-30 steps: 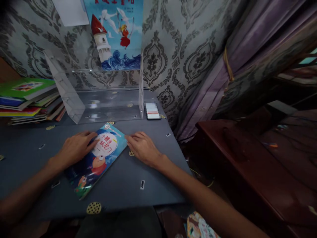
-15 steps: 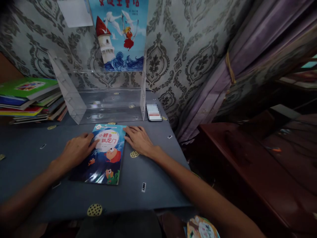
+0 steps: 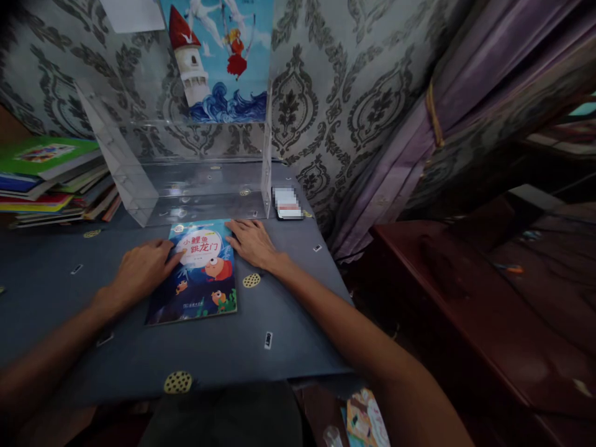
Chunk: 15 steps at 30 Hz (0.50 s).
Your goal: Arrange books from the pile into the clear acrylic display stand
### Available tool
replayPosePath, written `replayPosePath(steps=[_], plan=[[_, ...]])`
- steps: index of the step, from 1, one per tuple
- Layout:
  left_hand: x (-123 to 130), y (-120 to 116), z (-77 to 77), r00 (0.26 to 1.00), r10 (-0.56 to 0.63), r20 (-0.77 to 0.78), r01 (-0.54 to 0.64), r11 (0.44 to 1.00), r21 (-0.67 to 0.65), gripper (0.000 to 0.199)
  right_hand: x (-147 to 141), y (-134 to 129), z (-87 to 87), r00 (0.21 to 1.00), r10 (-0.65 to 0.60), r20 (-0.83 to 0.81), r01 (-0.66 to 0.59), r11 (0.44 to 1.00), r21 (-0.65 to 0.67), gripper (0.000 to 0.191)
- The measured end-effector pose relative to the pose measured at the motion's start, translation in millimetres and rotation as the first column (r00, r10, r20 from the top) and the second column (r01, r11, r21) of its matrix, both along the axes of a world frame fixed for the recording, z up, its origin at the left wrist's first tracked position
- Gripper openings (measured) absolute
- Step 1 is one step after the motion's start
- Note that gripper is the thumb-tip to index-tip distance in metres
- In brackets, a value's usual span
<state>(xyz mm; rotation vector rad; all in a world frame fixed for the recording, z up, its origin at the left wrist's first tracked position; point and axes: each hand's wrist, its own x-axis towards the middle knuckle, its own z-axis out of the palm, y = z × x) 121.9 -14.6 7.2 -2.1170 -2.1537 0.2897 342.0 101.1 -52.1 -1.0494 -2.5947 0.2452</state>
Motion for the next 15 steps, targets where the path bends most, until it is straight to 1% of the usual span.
replayPosePath(steps=[3,5,7,8,10,12,14,15], plan=[[3,0,0.0,0.999,-0.003,-0.041,0.004,1.000,0.031,0.042,-1,1,-0.3,1.000,-0.006,0.001,0.006,1.000,-0.006,0.040],[8,-3,1.1,0.995,-0.025,-0.098,0.032,0.997,0.068,0.040,-1,1,-1.6,1.000,-0.004,-0.006,0.004,1.000,-0.012,0.040],[15,-10,2.2,0.986,-0.101,-0.135,0.116,0.987,0.108,0.038,0,2,-4.3,1.000,0.002,-0.017,-0.003,1.000,-0.017,0.041],[19,-14,2.3,0.977,-0.173,-0.125,0.189,0.974,0.123,0.037,0,3,-5.9,1.000,0.007,-0.023,-0.008,1.000,-0.018,0.041],[28,-24,0.6,0.932,-0.360,-0.028,0.360,0.921,0.148,0.036,1,4,-9.3,0.999,0.013,-0.035,-0.014,1.000,-0.015,0.042],[38,-35,-4.1,0.842,-0.530,0.097,0.509,0.842,0.181,0.038,1,5,-11.7,0.999,0.014,-0.043,-0.014,1.000,-0.009,0.042],[48,-43,-11.1,0.768,-0.622,0.150,0.590,0.779,0.211,0.045,2,5,-12.4,0.999,0.019,-0.047,-0.019,1.000,-0.006,0.043],[52,-46,-14.9,0.754,-0.641,0.144,0.607,0.763,0.220,0.047,2,5,-12.1,0.999,0.022,-0.047,-0.023,1.000,-0.007,0.043]])
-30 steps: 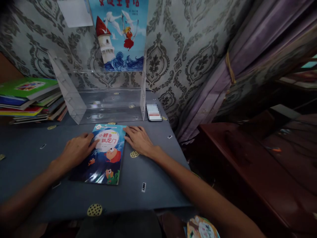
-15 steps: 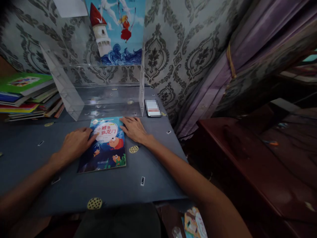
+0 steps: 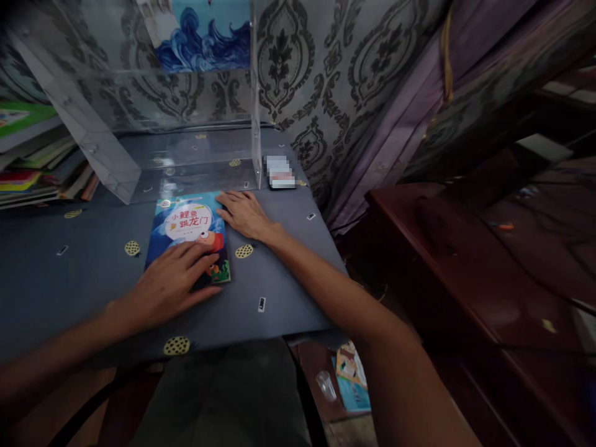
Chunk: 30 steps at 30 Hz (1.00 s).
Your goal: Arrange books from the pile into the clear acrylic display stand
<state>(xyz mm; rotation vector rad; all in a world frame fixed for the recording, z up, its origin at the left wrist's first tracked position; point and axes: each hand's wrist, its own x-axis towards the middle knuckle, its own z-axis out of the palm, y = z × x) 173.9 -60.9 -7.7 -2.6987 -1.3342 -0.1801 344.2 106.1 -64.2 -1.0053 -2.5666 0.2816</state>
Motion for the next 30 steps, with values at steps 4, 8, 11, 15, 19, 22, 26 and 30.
replayPosePath(steps=[4,8,11,15,19,22,26,30], plan=[[8,-3,-11.9,0.999,-0.010,-0.031,0.012,0.998,0.059,0.044,0,-3,4.0,1.000,0.000,0.002,0.000,1.000,-0.028,0.044],[8,-2,-16.9,0.998,-0.035,-0.054,0.042,0.992,0.122,0.042,2,-9,6.7,1.000,0.002,0.000,-0.002,0.998,-0.065,0.045],[7,-3,-18.8,0.998,-0.041,-0.040,0.047,0.985,0.168,0.041,7,-20,5.4,0.999,0.018,-0.046,-0.022,0.996,-0.088,0.044],[7,-5,-20.5,0.999,-0.047,0.013,0.043,0.980,0.192,0.040,19,-47,3.2,0.969,0.060,-0.240,-0.097,0.985,-0.146,0.042],[7,-6,-20.4,0.999,-0.049,0.022,0.043,0.979,0.201,0.036,33,-79,5.1,0.876,0.038,-0.481,-0.195,0.940,-0.280,0.043],[6,-5,-17.7,0.999,-0.046,0.010,0.044,0.979,0.199,0.035,41,-95,8.1,0.799,-0.022,-0.601,-0.266,0.883,-0.386,0.042],[6,-4,-13.0,0.998,-0.059,0.013,0.056,0.984,0.170,0.037,45,-105,13.7,0.748,-0.049,-0.662,-0.313,0.853,-0.417,0.040],[7,-6,-12.8,1.000,-0.026,0.017,0.024,0.994,0.111,0.037,45,-107,19.9,0.772,-0.047,-0.634,-0.307,0.845,-0.437,0.040]])
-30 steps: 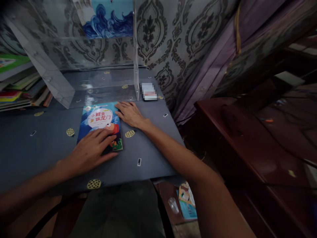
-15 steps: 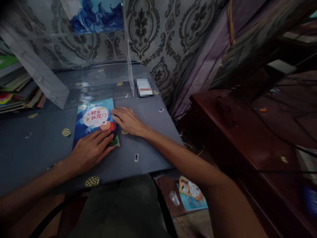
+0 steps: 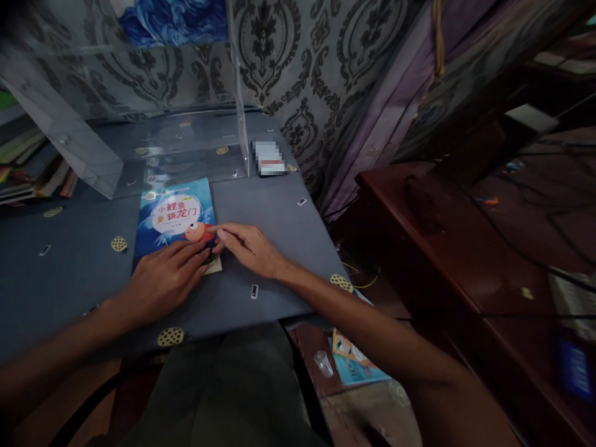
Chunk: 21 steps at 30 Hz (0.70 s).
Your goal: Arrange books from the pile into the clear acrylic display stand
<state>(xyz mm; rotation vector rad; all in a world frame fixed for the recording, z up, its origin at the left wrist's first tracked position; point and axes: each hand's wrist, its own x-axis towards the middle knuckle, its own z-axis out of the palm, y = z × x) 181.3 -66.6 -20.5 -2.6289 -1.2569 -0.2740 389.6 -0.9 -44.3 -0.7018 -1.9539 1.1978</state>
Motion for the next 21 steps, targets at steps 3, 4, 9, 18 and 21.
replayPosePath(steps=[3,4,9,18,21], plan=[[1,-1,-1.6,1.000,0.002,0.010,-0.002,1.000,-0.005,0.037,0,-2,2.0,0.999,0.027,0.031,-0.028,0.999,0.033,0.039],[1,-1,-2.0,1.000,-0.005,0.007,0.005,1.000,-0.001,0.037,0,-3,2.1,0.998,0.040,0.048,-0.043,0.997,0.068,0.039],[-1,-2,-3.0,1.000,-0.018,-0.014,0.018,1.000,0.016,0.036,5,-12,1.6,0.983,0.073,0.167,-0.129,0.926,0.355,0.037],[-1,-3,-7.5,1.000,-0.023,-0.003,0.024,0.998,0.060,0.034,8,-30,4.6,0.950,-0.011,0.313,-0.215,0.705,0.676,0.019],[-3,-1,-5.8,0.999,-0.023,0.035,0.022,1.000,0.013,0.032,8,-30,4.9,0.959,-0.021,0.282,-0.185,0.708,0.682,0.017]])
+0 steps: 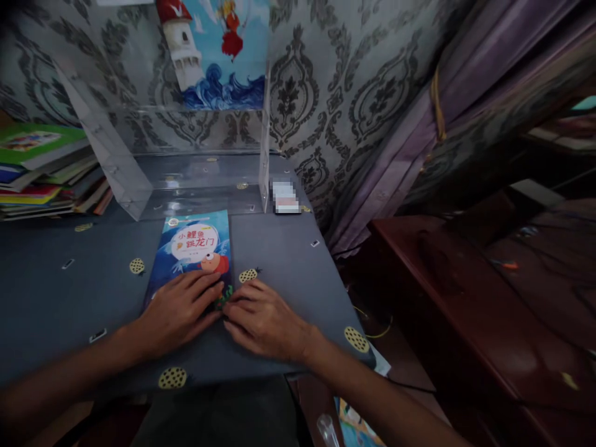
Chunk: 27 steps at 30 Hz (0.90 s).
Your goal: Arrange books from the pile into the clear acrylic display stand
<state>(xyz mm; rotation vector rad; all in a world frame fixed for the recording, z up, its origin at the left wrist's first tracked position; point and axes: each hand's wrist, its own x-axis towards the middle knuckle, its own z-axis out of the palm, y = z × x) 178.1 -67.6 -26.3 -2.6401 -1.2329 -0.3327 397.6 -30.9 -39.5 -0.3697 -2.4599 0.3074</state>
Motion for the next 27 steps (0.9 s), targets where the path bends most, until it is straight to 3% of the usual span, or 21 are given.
replayPosePath(steps=[7,12,18,22,27], plan=[[-20,21,1.5,0.993,0.036,0.115,-0.015,0.984,-0.180,0.039,-2,0,1.6,1.000,-0.023,-0.002,0.023,0.998,-0.058,0.019],[-50,49,-9.8,0.969,0.200,0.147,-0.174,0.970,-0.173,0.041,-20,11,4.6,0.998,-0.054,0.042,0.058,0.991,-0.118,0.022],[-62,60,-17.2,0.955,0.257,0.146,-0.232,0.958,-0.171,0.043,-66,60,-5.0,0.982,-0.122,0.143,0.145,0.976,-0.165,0.029],[-60,61,-20.4,0.946,0.283,0.158,-0.258,0.953,-0.159,0.046,-87,97,-15.0,0.932,-0.248,0.264,0.295,0.942,-0.158,0.043],[-62,62,-25.4,0.937,0.297,0.183,-0.271,0.950,-0.153,0.045,-93,112,-17.5,0.849,-0.405,0.338,0.469,0.874,-0.131,0.052]])
